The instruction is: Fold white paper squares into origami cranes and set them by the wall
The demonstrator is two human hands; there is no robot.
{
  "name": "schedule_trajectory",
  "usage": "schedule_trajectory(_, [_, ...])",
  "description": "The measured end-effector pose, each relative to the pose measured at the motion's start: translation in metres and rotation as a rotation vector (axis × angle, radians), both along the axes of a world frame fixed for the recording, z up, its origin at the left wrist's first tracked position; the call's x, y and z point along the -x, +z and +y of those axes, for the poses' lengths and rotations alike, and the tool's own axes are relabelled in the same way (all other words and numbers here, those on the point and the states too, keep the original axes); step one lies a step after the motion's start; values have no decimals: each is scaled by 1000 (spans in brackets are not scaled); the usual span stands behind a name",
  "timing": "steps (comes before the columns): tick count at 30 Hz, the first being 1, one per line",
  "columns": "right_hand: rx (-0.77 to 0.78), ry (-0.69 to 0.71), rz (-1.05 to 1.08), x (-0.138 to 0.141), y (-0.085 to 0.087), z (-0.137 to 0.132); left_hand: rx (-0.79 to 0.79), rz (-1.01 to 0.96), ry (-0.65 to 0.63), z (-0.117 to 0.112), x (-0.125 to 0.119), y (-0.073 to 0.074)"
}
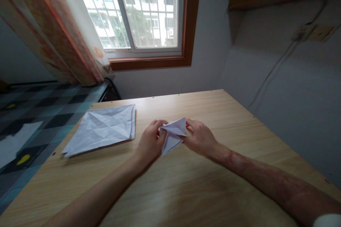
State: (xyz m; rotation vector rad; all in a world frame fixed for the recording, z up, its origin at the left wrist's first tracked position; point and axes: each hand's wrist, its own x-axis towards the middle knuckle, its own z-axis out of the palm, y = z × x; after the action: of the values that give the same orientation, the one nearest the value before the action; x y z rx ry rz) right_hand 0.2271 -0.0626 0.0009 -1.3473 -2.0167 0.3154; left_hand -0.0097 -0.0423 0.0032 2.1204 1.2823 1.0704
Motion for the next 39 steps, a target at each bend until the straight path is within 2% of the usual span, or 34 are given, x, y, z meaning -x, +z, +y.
schedule_trajectory(3, [-48, 103, 40, -1, -8, 2, 52, -82, -7, 0, 0, -2])
schedule_trajectory(7, [-89, 254, 42, -9, -14, 8, 16, -29, -47, 3, 6, -3])
schedule_trajectory(13, [-151, 313, -131, -17, -19, 15, -136, 144, -281, 16, 21, -6])
schedule_trajectory(19, [-98, 387, -190, -19, -14, 11, -100, 213, -384, 13, 24, 7])
schedule_trajectory(23, [-96, 393, -134, -17, -12, 10, -132, 265, -328, 12, 22, 5])
schedule_trajectory(27, [-128, 314, -91, -13, -15, 10, -258, 382, -226, 17, 21, -6])
schedule_trajectory(30, [-138, 265, -68, -11, -17, 10, -319, 391, -144, 19, 23, -10])
schedule_trajectory(39, [-116, 229, 29, -11, -16, 11, -302, 465, -165, 5, 15, 4])
